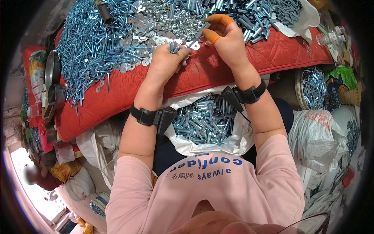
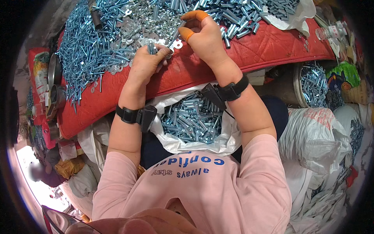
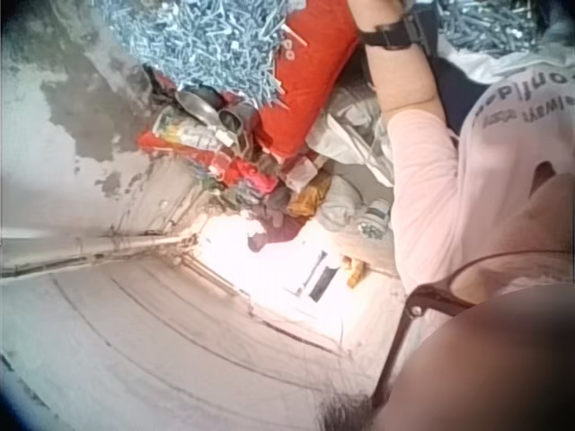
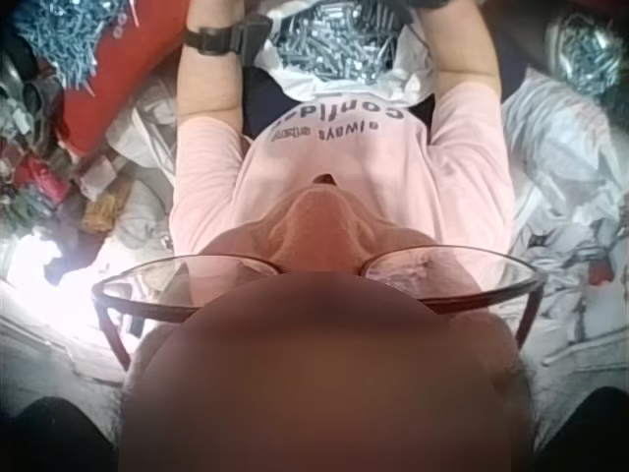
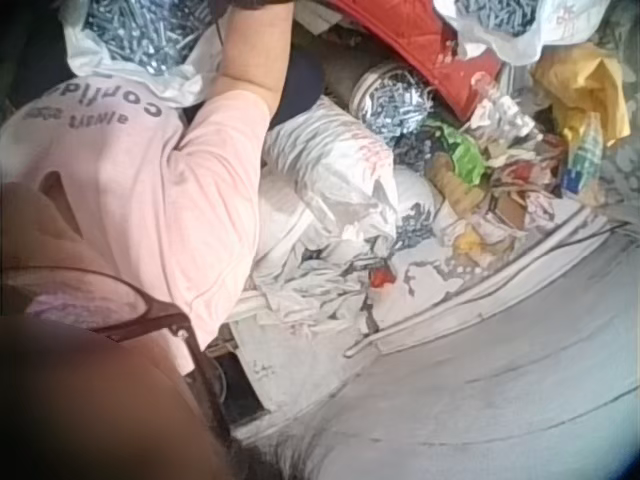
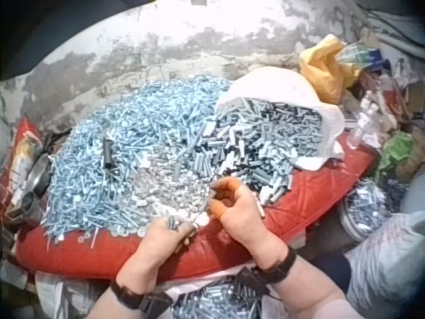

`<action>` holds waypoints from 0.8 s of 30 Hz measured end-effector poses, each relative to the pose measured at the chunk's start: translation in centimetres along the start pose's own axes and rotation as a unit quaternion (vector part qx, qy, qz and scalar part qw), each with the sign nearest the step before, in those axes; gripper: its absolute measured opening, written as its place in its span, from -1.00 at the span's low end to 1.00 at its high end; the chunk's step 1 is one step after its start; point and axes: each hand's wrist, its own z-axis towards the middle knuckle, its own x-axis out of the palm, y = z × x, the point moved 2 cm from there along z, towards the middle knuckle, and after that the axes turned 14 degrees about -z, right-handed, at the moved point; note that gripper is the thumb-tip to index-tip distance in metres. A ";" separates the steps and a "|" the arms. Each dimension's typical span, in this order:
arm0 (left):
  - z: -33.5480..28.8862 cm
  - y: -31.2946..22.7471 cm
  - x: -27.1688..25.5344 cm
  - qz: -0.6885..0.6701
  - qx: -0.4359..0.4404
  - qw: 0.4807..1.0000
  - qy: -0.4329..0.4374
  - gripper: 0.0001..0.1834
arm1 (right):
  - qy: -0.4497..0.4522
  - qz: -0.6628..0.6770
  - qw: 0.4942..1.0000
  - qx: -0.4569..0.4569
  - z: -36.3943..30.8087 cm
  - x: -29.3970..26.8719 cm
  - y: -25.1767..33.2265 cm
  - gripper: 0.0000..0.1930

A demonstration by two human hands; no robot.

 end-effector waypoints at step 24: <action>-0.5 -0.3 -0.2 -0.054 -0.063 0.995 0.049 -0.82 | 0.051 -0.262 0.963 -0.049 -1.3 -0.9 -1.2 -0.83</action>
